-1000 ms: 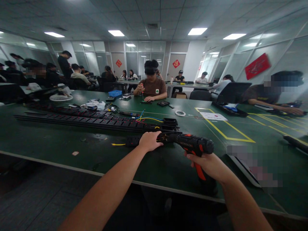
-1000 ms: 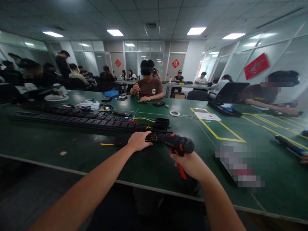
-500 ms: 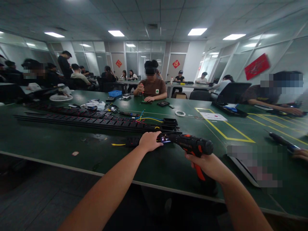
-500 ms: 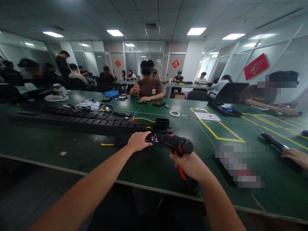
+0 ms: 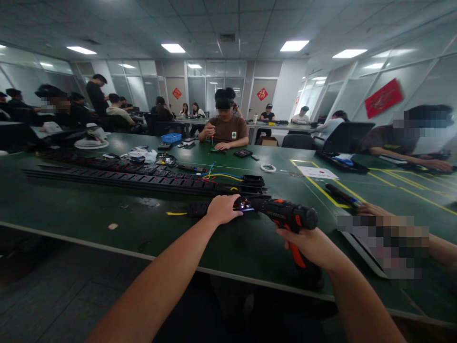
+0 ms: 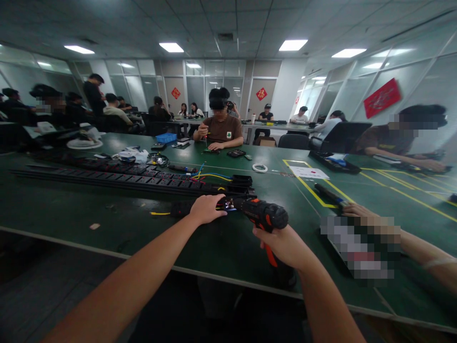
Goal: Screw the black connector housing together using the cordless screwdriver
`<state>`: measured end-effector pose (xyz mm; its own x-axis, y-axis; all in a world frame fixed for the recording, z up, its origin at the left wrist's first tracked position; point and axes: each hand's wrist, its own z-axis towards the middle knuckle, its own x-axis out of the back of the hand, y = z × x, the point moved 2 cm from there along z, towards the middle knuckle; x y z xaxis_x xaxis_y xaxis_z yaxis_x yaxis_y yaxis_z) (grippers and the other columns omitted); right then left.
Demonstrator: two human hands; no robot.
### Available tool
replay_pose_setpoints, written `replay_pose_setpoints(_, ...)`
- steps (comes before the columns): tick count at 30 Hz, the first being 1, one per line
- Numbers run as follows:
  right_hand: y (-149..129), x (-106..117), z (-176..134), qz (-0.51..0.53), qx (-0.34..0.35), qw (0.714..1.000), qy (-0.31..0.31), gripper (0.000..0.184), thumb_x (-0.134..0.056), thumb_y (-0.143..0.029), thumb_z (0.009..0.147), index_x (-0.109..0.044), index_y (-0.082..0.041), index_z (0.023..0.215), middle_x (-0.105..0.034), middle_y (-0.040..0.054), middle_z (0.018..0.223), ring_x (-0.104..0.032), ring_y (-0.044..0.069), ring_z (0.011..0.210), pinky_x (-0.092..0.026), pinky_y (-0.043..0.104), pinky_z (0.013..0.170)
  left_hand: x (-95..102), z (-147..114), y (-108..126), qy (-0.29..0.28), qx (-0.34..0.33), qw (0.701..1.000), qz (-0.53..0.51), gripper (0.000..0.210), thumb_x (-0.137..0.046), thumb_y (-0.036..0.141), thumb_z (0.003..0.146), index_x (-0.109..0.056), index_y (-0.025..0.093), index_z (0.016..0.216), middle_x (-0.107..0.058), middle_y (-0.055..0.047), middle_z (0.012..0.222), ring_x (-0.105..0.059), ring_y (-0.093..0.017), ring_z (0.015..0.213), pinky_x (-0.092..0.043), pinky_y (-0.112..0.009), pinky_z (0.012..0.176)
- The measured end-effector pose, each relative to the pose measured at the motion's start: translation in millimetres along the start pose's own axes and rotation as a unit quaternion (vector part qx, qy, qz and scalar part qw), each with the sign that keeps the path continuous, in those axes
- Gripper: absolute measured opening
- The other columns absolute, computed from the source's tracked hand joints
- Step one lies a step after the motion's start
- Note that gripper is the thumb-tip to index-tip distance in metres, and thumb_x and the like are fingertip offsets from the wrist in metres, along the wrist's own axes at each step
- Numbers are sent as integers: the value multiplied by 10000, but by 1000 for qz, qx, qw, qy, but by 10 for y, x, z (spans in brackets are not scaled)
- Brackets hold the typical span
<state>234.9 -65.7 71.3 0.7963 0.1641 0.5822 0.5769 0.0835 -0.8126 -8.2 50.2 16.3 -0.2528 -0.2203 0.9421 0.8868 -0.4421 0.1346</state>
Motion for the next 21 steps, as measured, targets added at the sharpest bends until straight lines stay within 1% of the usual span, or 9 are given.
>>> replay_pose_setpoints(2, -9, -1, -5, 10, 1, 1000, 2, 356, -653, -497, 774, -668, -183, 941, -674, 25, 736, -637, 210, 663, -502, 347, 660, 0, 2, 0, -2, 2, 1000, 0, 691, -668, 620, 845, -537, 262, 1422, -710, -85, 1249, -665, -308, 1120, -486, -415, 953)
replay_pose_setpoints(4, -13, -3, -6, 28, 4, 1000, -2, 371, -674, -486, 764, -679, -181, 975, -724, 58, 868, -642, 203, 663, -516, 354, 670, 5, 3, 5, -6, 4, 1000, -2, 684, -669, 619, 845, -544, 265, 1415, -710, -86, 1248, -664, -308, 1126, -484, -414, 956)
replay_pose_setpoints(6, -14, -7, -5, 52, 6, 999, -8, 410, -691, -470, 755, -678, -184, 1048, -745, 81, 996, -637, 192, 656, -526, 360, 678, 17, 0, 12, -10, 7, 1000, -2, 675, -670, 620, 845, -549, 268, 1408, -710, -84, 1251, -663, -305, 1132, -482, -409, 962)
replay_pose_setpoints(8, -12, -9, -4, 70, 6, 997, -8, 447, -700, -454, 749, -666, -190, 1108, -749, 88, 1047, -630, 185, 648, -531, 363, 677, 31, -4, 20, -10, 8, 1000, -3, 672, -671, 619, 845, -552, 268, 1406, -708, -81, 1257, -663, -301, 1134, -482, -405, 965)
replay_pose_setpoints(10, -11, -10, -4, 70, 6, 997, -7, 443, -701, -455, 750, -670, -188, 1102, -749, 86, 1034, -631, 186, 649, -530, 364, 676, 40, -9, 25, -10, 7, 1000, -3, 670, -670, 618, 848, -553, 265, 1405, -708, -82, 1259, -665, -301, 1132, -485, -405, 963)
replay_pose_setpoints(16, 4, -4, 2, 29, 7, 1000, 1, 375, -685, -493, 759, -694, -181, 966, -740, 71, 929, -647, 196, 658, -532, 362, 702, 25, -10, 21, -4, 3, 1000, 2, 655, -672, 617, 845, -563, 268, 1389, -723, -79, 1221, -674, -304, 1112, -494, -407, 946)
replay_pose_setpoints(21, 80, 0, 26, 13, 7, 1000, -2, 373, -671, -500, 789, -695, -180, 979, -732, 59, 873, -653, 206, 672, -523, 355, 689, 11, -3, 16, -7, 6, 1000, 2, 672, -671, 620, 846, -551, 265, 1404, -709, -78, 1258, -663, -300, 1138, -484, -407, 970)
